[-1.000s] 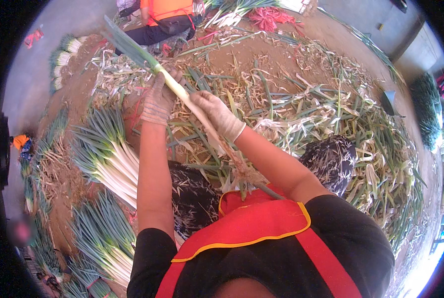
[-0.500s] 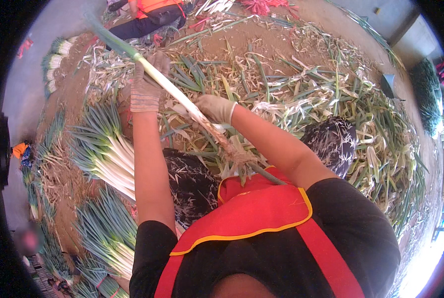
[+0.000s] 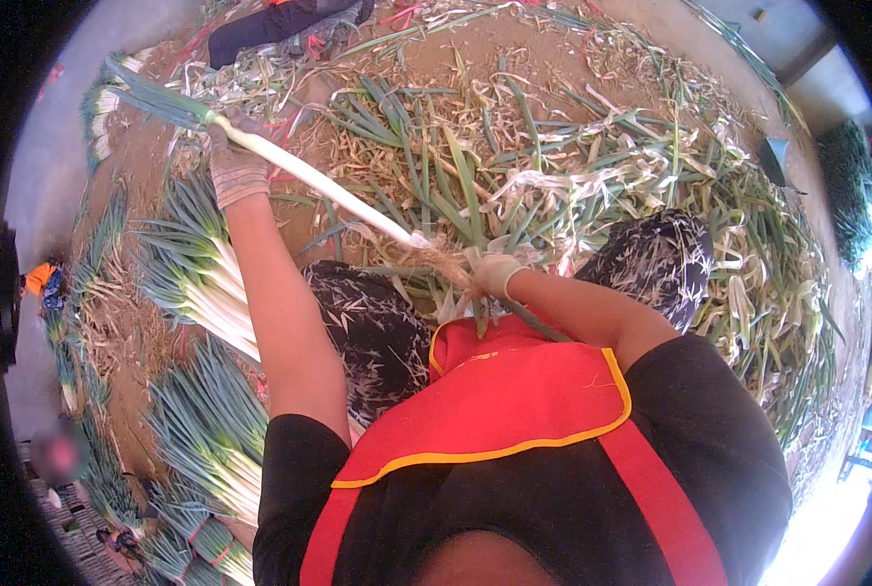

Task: The person is cleaning spring onions by peeling off the outer skin and roots by hand and placing them onto a stack.

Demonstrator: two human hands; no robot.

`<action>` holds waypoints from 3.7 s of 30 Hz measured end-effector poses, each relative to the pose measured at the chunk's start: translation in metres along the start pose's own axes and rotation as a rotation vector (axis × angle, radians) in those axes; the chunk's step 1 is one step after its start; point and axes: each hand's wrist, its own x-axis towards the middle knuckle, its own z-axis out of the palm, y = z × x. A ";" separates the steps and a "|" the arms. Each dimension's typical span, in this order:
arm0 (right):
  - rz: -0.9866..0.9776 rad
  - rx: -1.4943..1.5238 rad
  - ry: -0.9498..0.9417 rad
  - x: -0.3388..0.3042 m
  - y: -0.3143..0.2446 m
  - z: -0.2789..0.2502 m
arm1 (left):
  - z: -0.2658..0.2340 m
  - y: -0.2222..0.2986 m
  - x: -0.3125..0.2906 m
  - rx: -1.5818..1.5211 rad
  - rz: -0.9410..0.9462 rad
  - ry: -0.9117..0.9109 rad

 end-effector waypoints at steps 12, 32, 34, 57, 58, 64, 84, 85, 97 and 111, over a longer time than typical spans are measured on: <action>-0.443 1.577 -0.395 0.008 -0.036 -0.098 | 0.002 -0.005 0.002 -0.407 -0.226 -0.356; -0.247 0.997 0.412 -0.014 -0.128 -0.168 | -0.013 -0.059 0.010 0.032 -0.057 0.411; -0.246 1.051 0.501 -0.012 -0.121 -0.160 | -0.008 -0.062 0.015 0.025 -0.081 0.455; 0.127 -0.356 1.169 -0.043 0.076 -0.322 | 0.033 -0.068 0.010 0.244 -0.053 0.009; 0.055 -0.160 0.874 -0.036 0.060 -0.318 | 0.043 -0.081 0.002 0.425 0.095 0.159; -0.565 0.200 0.346 -0.007 -0.043 -0.237 | 0.022 -0.066 0.026 0.172 0.037 0.127; -0.205 -0.239 0.593 0.017 0.022 -0.292 | 0.048 -0.087 -0.001 0.155 -0.238 0.180; -0.268 -0.105 0.746 0.008 0.004 -0.302 | 0.049 -0.092 -0.010 0.310 -0.224 0.158; 0.185 0.378 0.913 0.016 0.064 -0.355 | 0.095 -0.224 -0.106 0.973 -0.481 -0.105; -0.234 0.506 0.412 0.037 0.085 -0.283 | 0.053 -0.149 -0.020 0.148 -0.329 0.033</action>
